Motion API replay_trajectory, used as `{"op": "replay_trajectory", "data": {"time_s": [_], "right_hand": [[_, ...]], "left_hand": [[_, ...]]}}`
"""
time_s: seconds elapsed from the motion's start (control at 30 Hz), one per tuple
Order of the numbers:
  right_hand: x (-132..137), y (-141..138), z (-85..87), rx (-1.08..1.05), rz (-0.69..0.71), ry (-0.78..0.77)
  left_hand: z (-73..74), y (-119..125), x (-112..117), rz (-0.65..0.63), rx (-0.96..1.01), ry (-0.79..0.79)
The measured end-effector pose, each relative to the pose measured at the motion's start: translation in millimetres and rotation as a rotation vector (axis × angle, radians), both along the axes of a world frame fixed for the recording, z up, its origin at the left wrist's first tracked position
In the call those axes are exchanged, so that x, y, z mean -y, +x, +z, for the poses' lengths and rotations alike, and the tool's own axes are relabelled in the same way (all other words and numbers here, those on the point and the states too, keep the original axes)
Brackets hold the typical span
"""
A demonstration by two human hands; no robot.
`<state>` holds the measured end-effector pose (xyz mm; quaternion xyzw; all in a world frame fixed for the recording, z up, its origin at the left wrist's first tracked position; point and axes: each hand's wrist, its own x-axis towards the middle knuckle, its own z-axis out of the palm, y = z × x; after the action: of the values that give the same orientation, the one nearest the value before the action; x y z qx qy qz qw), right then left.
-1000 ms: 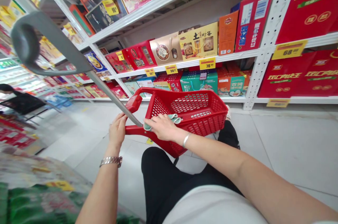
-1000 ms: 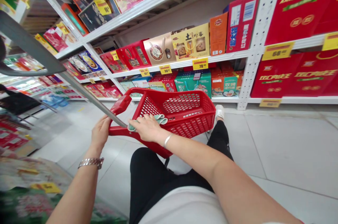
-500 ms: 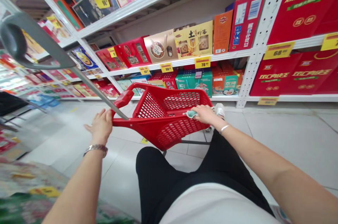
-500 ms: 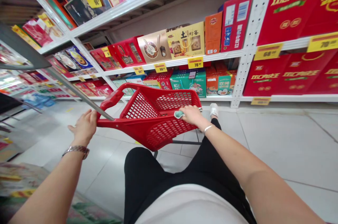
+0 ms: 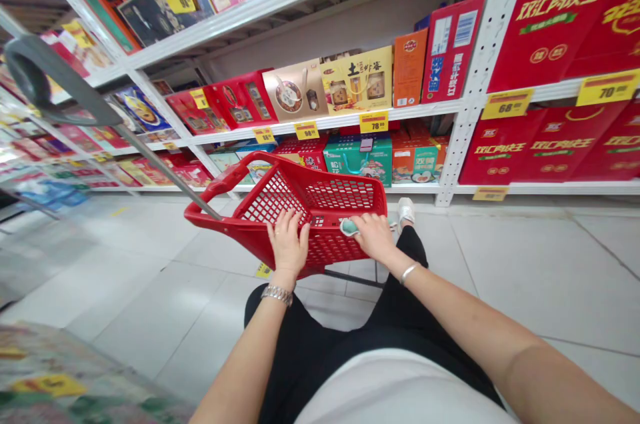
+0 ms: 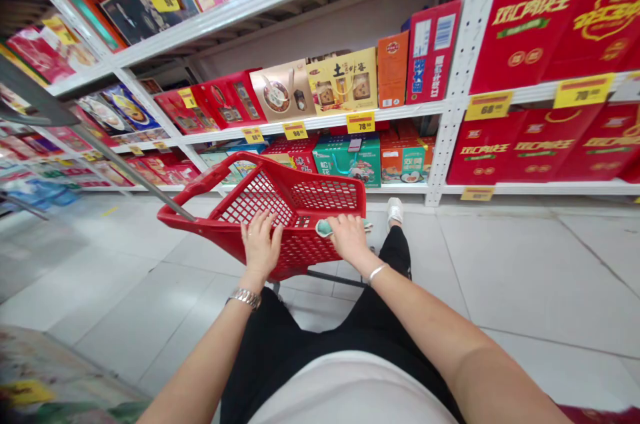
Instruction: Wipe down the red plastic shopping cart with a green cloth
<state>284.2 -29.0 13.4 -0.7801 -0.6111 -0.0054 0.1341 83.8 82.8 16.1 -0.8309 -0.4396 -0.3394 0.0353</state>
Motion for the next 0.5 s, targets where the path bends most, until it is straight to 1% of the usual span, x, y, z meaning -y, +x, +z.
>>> {"op": "replay_trajectory", "data": {"time_s": [0.07, 0.13, 0.2, 0.27, 0.37, 0.43, 0.5], "right_hand": [[4.7, -25.4, -3.9, -0.017, -0.001, 0.034], [8.4, -50.5, -5.8, -0.028, 0.031, 0.051], [11.4, -71.5, -4.8, -0.031, 0.113, 0.048], [14.2, -85.7, -2.1, -0.043, 0.221, 0.039], [18.3, -93.6, -0.1, -0.073, 0.374, 0.028], [20.0, -90.9, -2.5, -0.084, 0.478, 0.024], [19.6, -82.0, -6.6, -0.088, 0.580, 0.028]], "left_hand": [[-6.2, 15.1, 9.6, -0.021, -0.068, -0.109], [-10.1, 19.2, 16.2, -0.015, -0.125, -0.192], [-11.4, 12.9, 18.0, 0.030, -0.168, -0.239], [-10.2, -1.1, 15.1, 0.087, -0.199, -0.268], [-5.8, -27.2, 6.1, 0.134, -0.245, -0.308], [-3.4, -43.2, -1.1, 0.155, -0.275, -0.333], [-2.5, -56.0, -9.0, 0.159, -0.287, -0.357]]}}
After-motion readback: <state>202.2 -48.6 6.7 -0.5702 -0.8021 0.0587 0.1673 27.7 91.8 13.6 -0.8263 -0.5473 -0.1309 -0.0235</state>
